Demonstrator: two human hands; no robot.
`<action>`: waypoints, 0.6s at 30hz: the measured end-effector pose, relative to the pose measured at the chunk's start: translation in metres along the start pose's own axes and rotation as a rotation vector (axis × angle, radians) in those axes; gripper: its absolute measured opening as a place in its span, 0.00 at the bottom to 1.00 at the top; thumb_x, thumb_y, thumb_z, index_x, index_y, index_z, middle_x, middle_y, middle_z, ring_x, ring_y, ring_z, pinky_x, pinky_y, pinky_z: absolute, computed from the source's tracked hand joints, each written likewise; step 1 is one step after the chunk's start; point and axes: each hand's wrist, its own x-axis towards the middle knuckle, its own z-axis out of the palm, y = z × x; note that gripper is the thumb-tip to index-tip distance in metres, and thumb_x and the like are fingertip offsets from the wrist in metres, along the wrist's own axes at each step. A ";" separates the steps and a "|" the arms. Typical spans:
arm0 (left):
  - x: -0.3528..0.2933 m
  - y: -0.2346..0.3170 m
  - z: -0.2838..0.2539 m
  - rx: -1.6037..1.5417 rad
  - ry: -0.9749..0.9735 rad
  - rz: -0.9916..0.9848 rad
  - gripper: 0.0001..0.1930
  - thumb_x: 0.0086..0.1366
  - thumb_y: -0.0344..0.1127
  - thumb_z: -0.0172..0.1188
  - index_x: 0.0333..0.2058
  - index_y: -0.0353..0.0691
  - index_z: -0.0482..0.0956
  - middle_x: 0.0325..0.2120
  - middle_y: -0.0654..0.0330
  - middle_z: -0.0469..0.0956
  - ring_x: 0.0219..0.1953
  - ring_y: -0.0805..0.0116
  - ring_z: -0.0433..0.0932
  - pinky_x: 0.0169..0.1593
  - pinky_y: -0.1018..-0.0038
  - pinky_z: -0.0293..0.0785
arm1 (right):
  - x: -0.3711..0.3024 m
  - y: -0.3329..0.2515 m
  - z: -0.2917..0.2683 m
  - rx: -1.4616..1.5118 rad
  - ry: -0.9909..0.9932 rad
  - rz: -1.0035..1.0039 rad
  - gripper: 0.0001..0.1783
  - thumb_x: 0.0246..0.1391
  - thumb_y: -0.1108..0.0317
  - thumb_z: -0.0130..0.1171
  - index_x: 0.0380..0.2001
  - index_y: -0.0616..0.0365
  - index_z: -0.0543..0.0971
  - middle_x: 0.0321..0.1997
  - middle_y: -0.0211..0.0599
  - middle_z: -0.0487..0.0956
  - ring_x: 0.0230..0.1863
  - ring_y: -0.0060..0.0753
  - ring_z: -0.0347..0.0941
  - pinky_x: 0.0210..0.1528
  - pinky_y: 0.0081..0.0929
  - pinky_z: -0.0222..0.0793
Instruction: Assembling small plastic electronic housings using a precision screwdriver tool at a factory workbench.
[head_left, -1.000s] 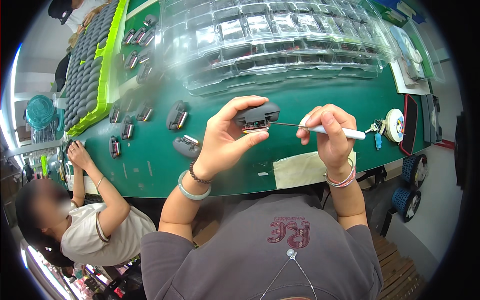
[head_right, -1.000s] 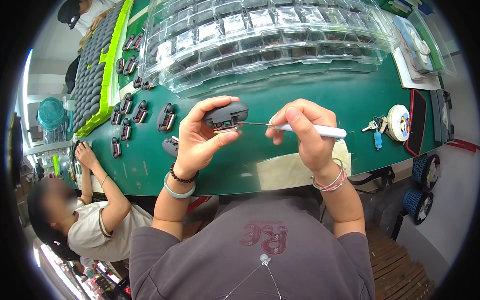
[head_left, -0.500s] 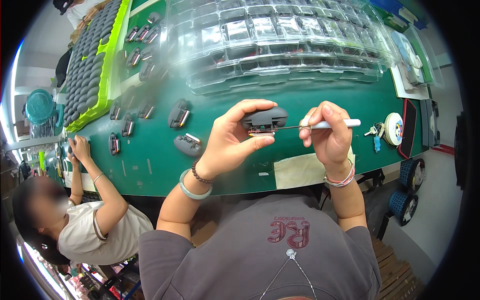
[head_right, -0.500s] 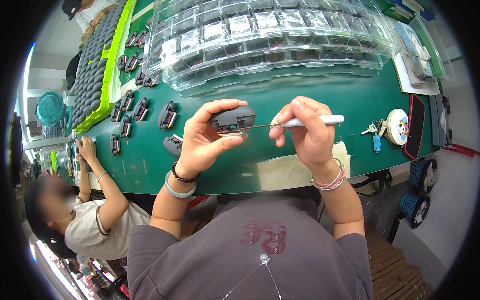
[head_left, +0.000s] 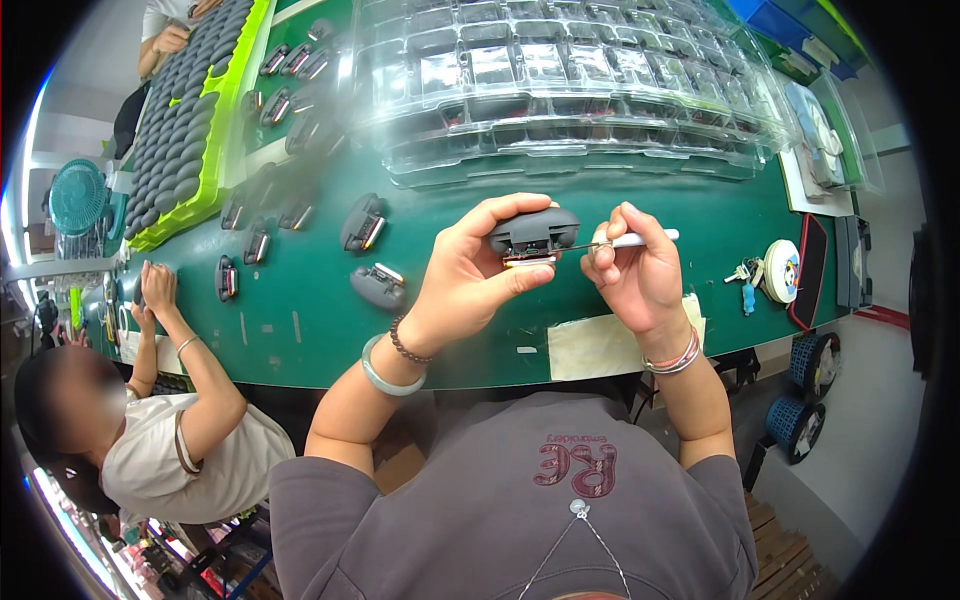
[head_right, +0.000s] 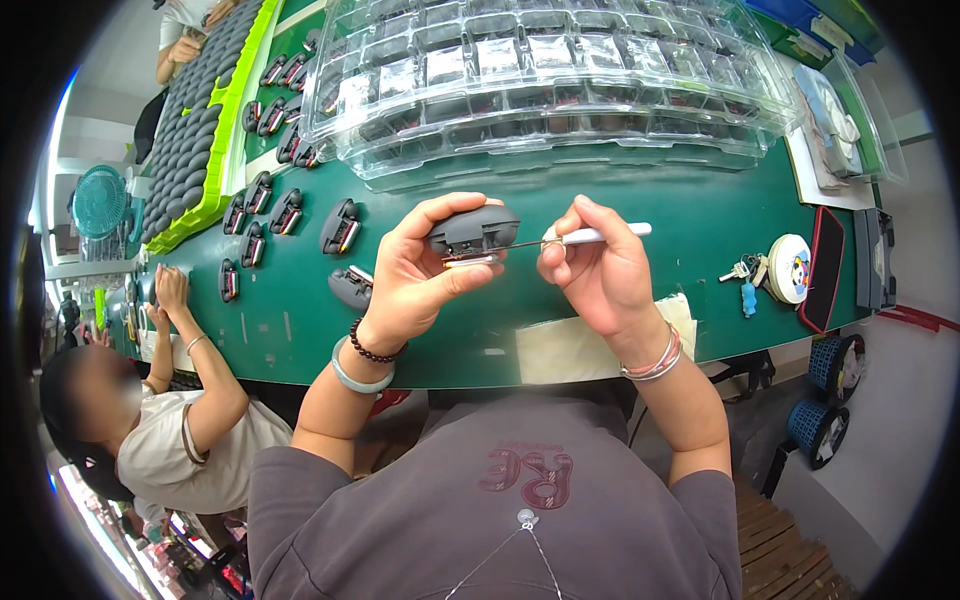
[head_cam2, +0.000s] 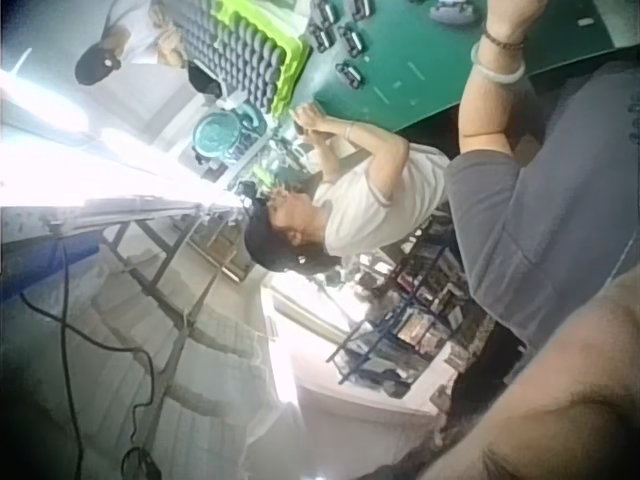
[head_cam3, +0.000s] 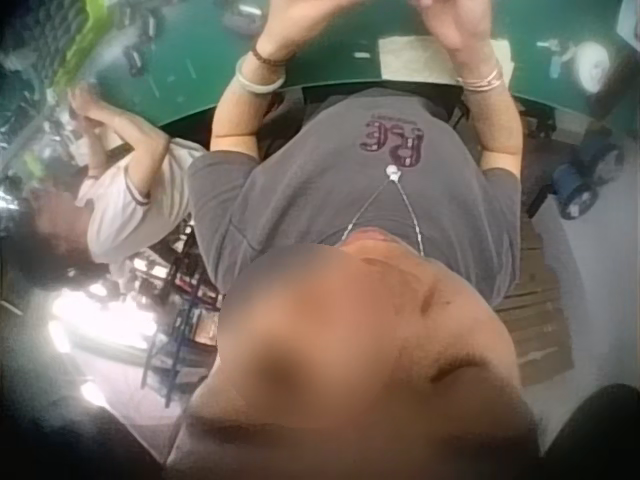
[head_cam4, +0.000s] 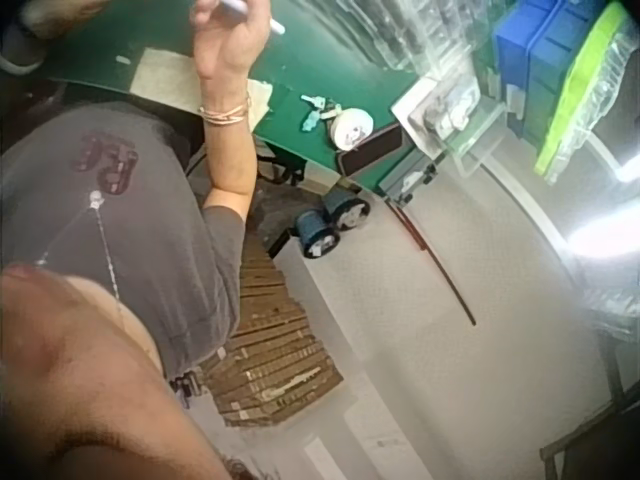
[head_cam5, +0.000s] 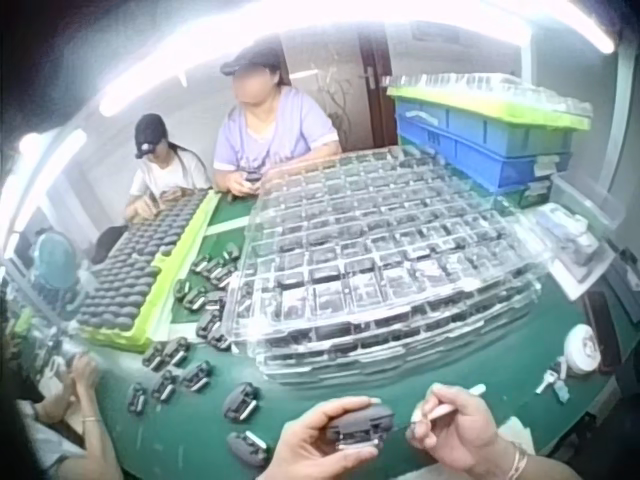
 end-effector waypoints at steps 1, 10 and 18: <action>0.000 0.000 -0.001 -0.003 0.004 0.001 0.25 0.52 0.21 0.62 0.50 0.33 0.66 0.45 0.56 0.70 0.45 0.70 0.72 0.47 0.76 0.73 | 0.000 0.000 0.001 -0.003 0.001 0.004 0.17 0.58 0.63 0.42 0.22 0.59 0.74 0.18 0.44 0.75 0.16 0.30 0.67 0.22 0.24 0.64; 0.002 0.002 -0.008 0.440 -0.008 0.314 0.23 0.51 0.21 0.61 0.47 0.35 0.70 0.47 0.55 0.68 0.47 0.67 0.71 0.45 0.75 0.76 | -0.013 -0.001 0.013 -0.544 -0.069 -0.549 0.20 0.57 0.63 0.40 0.20 0.68 0.71 0.18 0.50 0.73 0.16 0.34 0.69 0.18 0.24 0.66; 0.000 0.000 -0.010 0.354 -0.001 0.235 0.25 0.50 0.21 0.62 0.48 0.32 0.67 0.49 0.51 0.67 0.49 0.66 0.69 0.50 0.73 0.70 | -0.014 -0.002 0.010 -0.488 -0.088 -0.563 0.20 0.57 0.64 0.40 0.19 0.68 0.71 0.18 0.49 0.73 0.16 0.34 0.69 0.18 0.24 0.65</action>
